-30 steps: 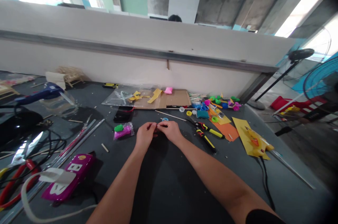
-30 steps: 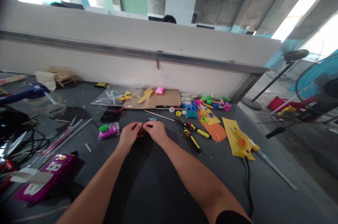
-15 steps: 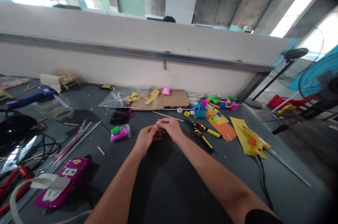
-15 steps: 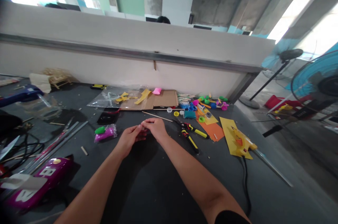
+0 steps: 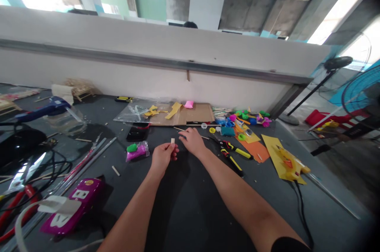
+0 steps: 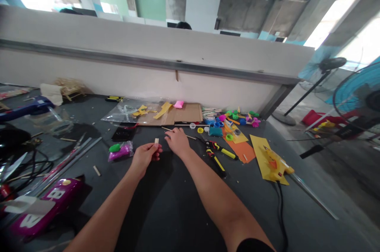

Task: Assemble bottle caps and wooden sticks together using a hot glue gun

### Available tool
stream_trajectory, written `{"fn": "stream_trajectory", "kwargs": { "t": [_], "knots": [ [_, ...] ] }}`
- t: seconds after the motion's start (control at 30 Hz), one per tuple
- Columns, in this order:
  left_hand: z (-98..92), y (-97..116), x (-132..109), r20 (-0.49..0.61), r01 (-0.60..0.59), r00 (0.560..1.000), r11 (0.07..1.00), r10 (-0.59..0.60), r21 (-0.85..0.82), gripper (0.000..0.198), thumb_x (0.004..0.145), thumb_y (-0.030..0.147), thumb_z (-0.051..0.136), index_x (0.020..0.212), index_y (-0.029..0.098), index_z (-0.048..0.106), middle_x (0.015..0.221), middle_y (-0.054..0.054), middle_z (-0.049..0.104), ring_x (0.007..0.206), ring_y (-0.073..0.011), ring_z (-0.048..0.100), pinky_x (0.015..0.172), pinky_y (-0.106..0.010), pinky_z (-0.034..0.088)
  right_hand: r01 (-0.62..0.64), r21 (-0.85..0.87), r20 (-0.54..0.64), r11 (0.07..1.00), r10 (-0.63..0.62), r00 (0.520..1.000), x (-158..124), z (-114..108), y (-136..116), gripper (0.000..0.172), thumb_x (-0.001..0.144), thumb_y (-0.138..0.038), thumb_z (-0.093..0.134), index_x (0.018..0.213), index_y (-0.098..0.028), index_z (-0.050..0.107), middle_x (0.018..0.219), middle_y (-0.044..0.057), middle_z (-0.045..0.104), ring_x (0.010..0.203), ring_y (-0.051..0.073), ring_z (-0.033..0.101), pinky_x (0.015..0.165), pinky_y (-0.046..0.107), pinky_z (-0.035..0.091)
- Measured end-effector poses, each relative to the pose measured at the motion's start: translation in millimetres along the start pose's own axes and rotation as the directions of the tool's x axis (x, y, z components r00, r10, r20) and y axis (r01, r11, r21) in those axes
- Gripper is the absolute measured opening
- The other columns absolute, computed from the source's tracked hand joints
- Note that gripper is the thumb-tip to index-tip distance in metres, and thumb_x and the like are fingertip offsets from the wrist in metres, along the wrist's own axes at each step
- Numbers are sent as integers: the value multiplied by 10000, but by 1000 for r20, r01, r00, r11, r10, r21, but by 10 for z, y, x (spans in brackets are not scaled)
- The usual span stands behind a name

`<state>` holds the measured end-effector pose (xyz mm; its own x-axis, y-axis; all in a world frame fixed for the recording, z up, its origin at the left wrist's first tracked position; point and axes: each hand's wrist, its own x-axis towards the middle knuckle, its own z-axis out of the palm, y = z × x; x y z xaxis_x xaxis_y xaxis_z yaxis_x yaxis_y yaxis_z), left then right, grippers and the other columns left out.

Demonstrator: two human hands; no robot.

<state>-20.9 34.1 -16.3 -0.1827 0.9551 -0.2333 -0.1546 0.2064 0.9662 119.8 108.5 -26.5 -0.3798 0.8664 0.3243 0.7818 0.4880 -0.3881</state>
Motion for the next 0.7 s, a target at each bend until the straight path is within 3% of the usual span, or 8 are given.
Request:
{"fn": "stream_trajectory", "kwargs": {
  "t": [0.1, 0.2, 0.27, 0.33, 0.4, 0.43, 0.57, 0.7],
  "knots": [
    [17, -2, -4, 12, 5, 1000, 1000, -5, 27, 276, 664, 353, 655, 746, 90, 641, 602, -35, 618, 475, -84, 510, 440, -216, 466, 5, 36, -25, 999, -4, 1000, 8, 29, -8, 168, 825, -259, 575, 892, -232, 726, 902, 65, 632, 886, 187, 513, 824, 314, 362],
    [8, -15, 4, 45, 11, 999, 1000, -12, 25, 271, 681, 349, 649, 755, 88, 639, 619, -45, 632, 495, -97, 542, 466, -227, 483, -51, 275, -129, 960, 90, 988, 5, -63, -21, 119, 781, -243, 615, 798, -228, 732, 837, 40, 658, 849, 179, 542, 800, 314, 385],
    [-3, -21, 8, 60, 20, 998, 1000, -21, 3, 276, 691, 355, 646, 769, 91, 638, 640, -52, 644, 518, -108, 568, 486, -233, 492, -117, 543, -114, 831, 211, 971, -20, -151, -52, 131, 761, -281, 622, 809, -210, 721, 768, 24, 663, 735, 158, 566, 688, 286, 426],
    [-12, -21, 6, 78, 41, 996, 999, -39, -29, 284, 701, 363, 646, 790, 93, 638, 677, -64, 660, 553, -121, 597, 511, -241, 502, -198, 757, 4, 622, 299, 954, -64, -216, -104, 192, 728, -336, 636, 822, -183, 705, 676, 12, 646, 575, 126, 542, 518, 244, 411],
    [-15, -16, -4, 109, 65, 992, 996, -58, -60, 292, 706, 366, 649, 813, 95, 640, 716, -77, 674, 596, -136, 622, 545, -253, 515, -275, 843, 130, 462, 322, 938, -113, -240, -160, 234, 670, -363, 674, 788, -162, 690, 600, -2, 618, 472, 99, 490, 408, 213, 352],
    [-15, -12, -12, 127, 75, 990, 995, -65, -71, 297, 705, 366, 654, 824, 95, 641, 730, -82, 679, 612, -142, 630, 559, -259, 521, -300, 853, 167, 426, 322, 932, -134, -237, -183, 234, 641, -357, 694, 761, -157, 685, 582, -6, 608, 456, 92, 479, 385, 202, 334],
    [-7, -3, -39, 190, 79, 980, 992, -60, -95, 338, 687, 382, 679, 851, 87, 651, 733, -88, 682, 631, -147, 635, 593, -268, 528, -350, 826, 222, 441, 316, 922, -175, -189, -245, 194, 601, -322, 711, 703, -160, 676, 567, -12, 603, 465, 88, 489, 371, 180, 317],
    [8, 3, -47, 199, 61, 979, 994, -42, -95, 406, 642, 435, 710, 827, 78, 660, 716, -83, 674, 611, -140, 624, 592, -268, 528, -346, 818, 196, 460, 342, 919, -183, -170, -306, 160, 600, -307, 703, 658, -163, 662, 566, -17, 615, 476, 87, 497, 433, 198, 358]
  ]
}}
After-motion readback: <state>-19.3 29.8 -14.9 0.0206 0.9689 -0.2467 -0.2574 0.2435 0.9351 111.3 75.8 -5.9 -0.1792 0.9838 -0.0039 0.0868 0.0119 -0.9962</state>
